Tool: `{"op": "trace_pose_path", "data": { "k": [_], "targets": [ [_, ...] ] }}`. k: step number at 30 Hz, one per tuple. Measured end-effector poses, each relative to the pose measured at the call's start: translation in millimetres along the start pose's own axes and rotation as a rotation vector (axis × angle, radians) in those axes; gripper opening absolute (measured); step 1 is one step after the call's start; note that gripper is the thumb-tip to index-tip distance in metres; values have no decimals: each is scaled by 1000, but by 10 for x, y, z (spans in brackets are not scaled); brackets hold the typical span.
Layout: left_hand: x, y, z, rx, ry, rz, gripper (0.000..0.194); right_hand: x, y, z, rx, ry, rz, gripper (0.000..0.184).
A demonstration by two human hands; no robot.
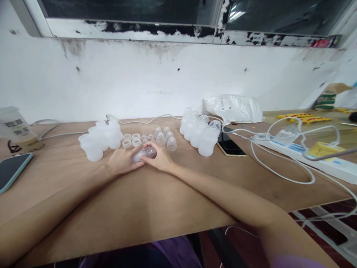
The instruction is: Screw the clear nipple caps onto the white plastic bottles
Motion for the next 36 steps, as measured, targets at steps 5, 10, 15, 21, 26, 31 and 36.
{"op": "trace_pose_path", "data": {
  "k": [5,10,15,21,26,31,36],
  "targets": [
    [-36,7,-32,11,9,-28,55,53,12,-162,65,170,-183,31],
    [-30,18,-22,16,-12,-60,56,130,38,-249,26,553,-127,32],
    [-85,8,-19,35,18,-140,56,230,16,-296,-9,690,-128,33],
    [-126,9,-41,25,43,-139,57,368,-43,-289,-50,799,-127,49],
    [-111,13,-38,23,50,-124,58,303,-21,-265,23,866,-124,55],
    [-107,8,-27,4,46,-108,57,362,-3,-262,54,933,-62,59],
    [-101,11,-42,-24,25,-117,59,476,-20,-254,38,994,6,64]
  ]
}}
Point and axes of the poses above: each hand's wrist, its own y-axis away from the middle knuckle, its own z-axis out of the palm, x = y × z, the point moved 2 cm from there along -y, towards the middle knuckle, and after that the axes turned 1 degree about y, right-handed, at the moved point
